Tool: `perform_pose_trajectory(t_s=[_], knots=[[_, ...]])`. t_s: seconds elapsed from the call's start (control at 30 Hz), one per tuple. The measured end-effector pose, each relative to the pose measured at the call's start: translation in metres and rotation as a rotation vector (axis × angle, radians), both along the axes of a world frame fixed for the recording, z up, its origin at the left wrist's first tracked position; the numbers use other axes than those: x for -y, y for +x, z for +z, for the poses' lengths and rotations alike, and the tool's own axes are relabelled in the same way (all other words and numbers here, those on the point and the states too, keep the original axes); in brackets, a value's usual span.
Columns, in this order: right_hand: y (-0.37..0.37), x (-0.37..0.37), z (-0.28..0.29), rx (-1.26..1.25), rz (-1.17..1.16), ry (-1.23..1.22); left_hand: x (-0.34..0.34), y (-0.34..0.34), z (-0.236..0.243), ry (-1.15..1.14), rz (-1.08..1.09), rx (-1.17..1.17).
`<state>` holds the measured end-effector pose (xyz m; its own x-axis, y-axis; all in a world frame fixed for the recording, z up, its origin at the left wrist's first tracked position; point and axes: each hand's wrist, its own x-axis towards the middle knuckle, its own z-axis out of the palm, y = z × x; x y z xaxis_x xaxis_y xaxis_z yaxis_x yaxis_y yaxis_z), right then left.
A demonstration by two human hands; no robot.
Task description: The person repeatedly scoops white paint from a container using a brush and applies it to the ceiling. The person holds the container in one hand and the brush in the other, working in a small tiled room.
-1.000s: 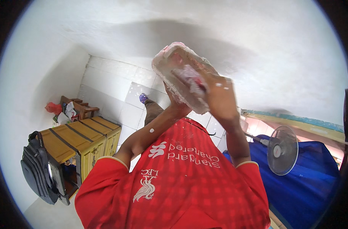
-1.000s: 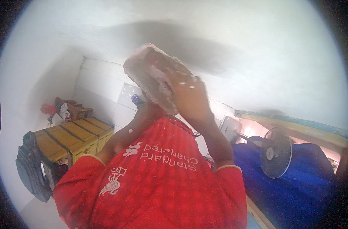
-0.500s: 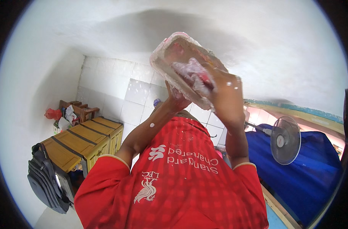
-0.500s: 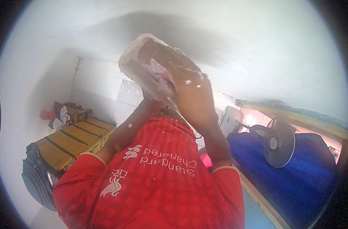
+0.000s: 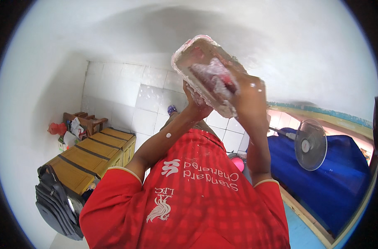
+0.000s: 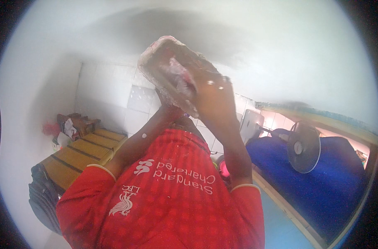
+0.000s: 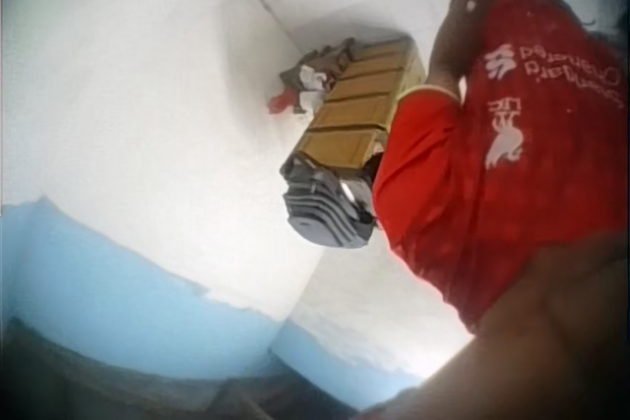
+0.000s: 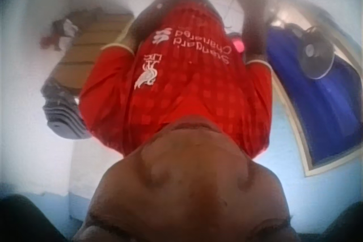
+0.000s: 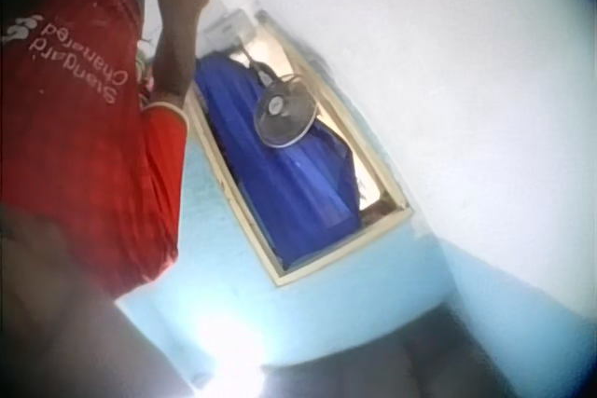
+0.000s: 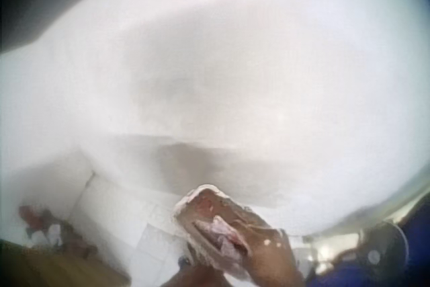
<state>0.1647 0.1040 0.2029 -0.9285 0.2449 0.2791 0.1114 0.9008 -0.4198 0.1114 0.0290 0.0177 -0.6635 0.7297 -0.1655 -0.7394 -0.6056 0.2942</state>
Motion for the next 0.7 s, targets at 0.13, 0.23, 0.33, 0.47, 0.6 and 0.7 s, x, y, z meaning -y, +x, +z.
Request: perform_pose_trajectory(t_s=[0.13, 0.23, 0.33, 0.47, 0.6, 0.7], knots=[[0.002, 0.006, -0.003, 0.002, -0.096, 0.04, 0.006, -0.008, 0.031, 0.135, -0.096, 0.282], [0.003, 0.01, 0.006, -0.001, -0.132, -0.011, 0.01, -0.006, 0.049, 0.035, -0.065, 0.099], [0.003, 0.02, -0.007, -0.04, -0.086, 0.123, 0.012, -0.005, 0.009, 0.848, -0.172, 0.418], [0.006, 0.024, 0.01, 0.062, -0.239, -0.218, 0.027, 0.0, 0.048, -0.121, -0.061, 0.139], [0.009, 0.035, -0.011, -0.011, -0.094, 0.089, 0.04, -0.003, 0.04, -0.519, -0.076, -0.395], [0.012, 0.034, 0.006, 0.097, -0.294, -0.181, 0.041, 0.0, 0.034, -0.175, -0.001, -0.238]])
